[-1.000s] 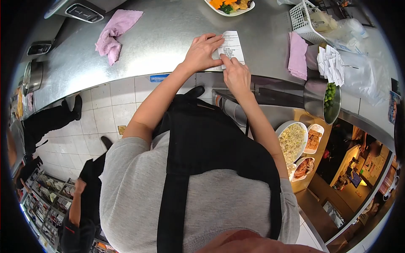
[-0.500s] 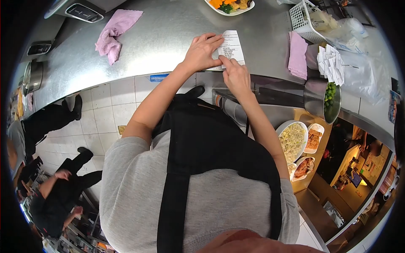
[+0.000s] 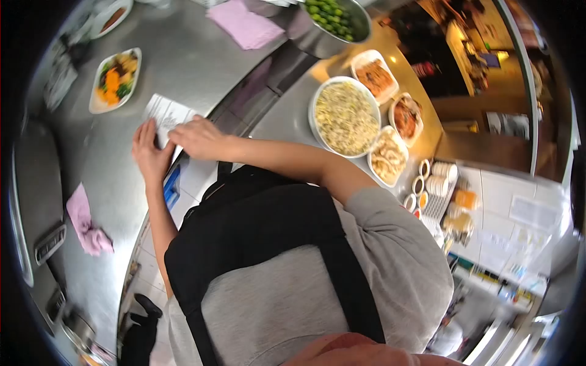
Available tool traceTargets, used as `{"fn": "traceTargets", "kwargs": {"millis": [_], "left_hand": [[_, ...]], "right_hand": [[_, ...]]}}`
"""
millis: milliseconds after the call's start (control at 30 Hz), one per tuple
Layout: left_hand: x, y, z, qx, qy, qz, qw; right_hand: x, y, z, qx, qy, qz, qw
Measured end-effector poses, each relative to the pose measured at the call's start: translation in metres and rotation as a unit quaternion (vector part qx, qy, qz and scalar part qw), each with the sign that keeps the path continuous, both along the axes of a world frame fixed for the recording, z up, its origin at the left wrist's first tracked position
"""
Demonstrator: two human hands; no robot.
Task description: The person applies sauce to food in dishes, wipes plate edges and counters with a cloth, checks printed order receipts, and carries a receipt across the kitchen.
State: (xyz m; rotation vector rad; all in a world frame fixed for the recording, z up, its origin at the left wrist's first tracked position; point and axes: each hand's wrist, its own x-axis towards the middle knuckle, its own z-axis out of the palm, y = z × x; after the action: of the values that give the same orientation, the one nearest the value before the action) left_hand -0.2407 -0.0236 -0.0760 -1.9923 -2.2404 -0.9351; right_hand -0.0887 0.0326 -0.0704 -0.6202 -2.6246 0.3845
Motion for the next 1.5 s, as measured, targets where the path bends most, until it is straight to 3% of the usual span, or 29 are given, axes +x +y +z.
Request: {"fn": "traceTargets", "kwargs": {"millis": [100, 367, 400, 500, 833, 1133, 1367, 1433, 1500], "left_hand": [[0.004, 0.0, 0.002, -0.041, 0.031, 0.031, 0.998], [-0.004, 0.0, -0.005, 0.04, -0.003, -0.007, 0.999], [-0.005, -0.001, -0.006, 0.037, -0.013, 0.001, 0.999], [-0.002, -0.006, -0.002, 0.013, -0.024, 0.04, 0.999], [0.001, -0.009, -0.003, 0.014, -0.036, 0.061, 0.997], [0.001, -0.008, -0.005, 0.007, -0.047, 0.063, 0.997], [0.001, -0.008, -0.005, -0.005, -0.036, 0.063, 0.997], [0.002, -0.008, -0.003, -0.006, -0.038, 0.062, 0.997], [0.001, -0.009, -0.002, -0.008, -0.039, 0.061, 0.997]], "right_hand": [[0.003, 0.0, 0.004, 0.013, -0.008, 0.002, 1.0], [0.001, -0.002, -0.003, 0.0, -0.025, 0.008, 1.0], [0.0, -0.001, -0.01, 0.002, 0.024, 0.015, 1.0], [0.006, 0.0, 0.003, -0.002, -0.047, 0.029, 0.998], [0.004, 0.006, 0.022, -0.045, -0.107, 0.062, 0.991], [0.001, 0.005, 0.026, -0.037, -0.1, 0.07, 0.992], [-0.004, 0.005, 0.025, -0.031, -0.145, 0.065, 0.987], [-0.007, 0.006, 0.029, -0.002, -0.233, 0.046, 0.971], [-0.001, 0.018, 0.033, 0.01, -0.236, 0.002, 0.972]]}}
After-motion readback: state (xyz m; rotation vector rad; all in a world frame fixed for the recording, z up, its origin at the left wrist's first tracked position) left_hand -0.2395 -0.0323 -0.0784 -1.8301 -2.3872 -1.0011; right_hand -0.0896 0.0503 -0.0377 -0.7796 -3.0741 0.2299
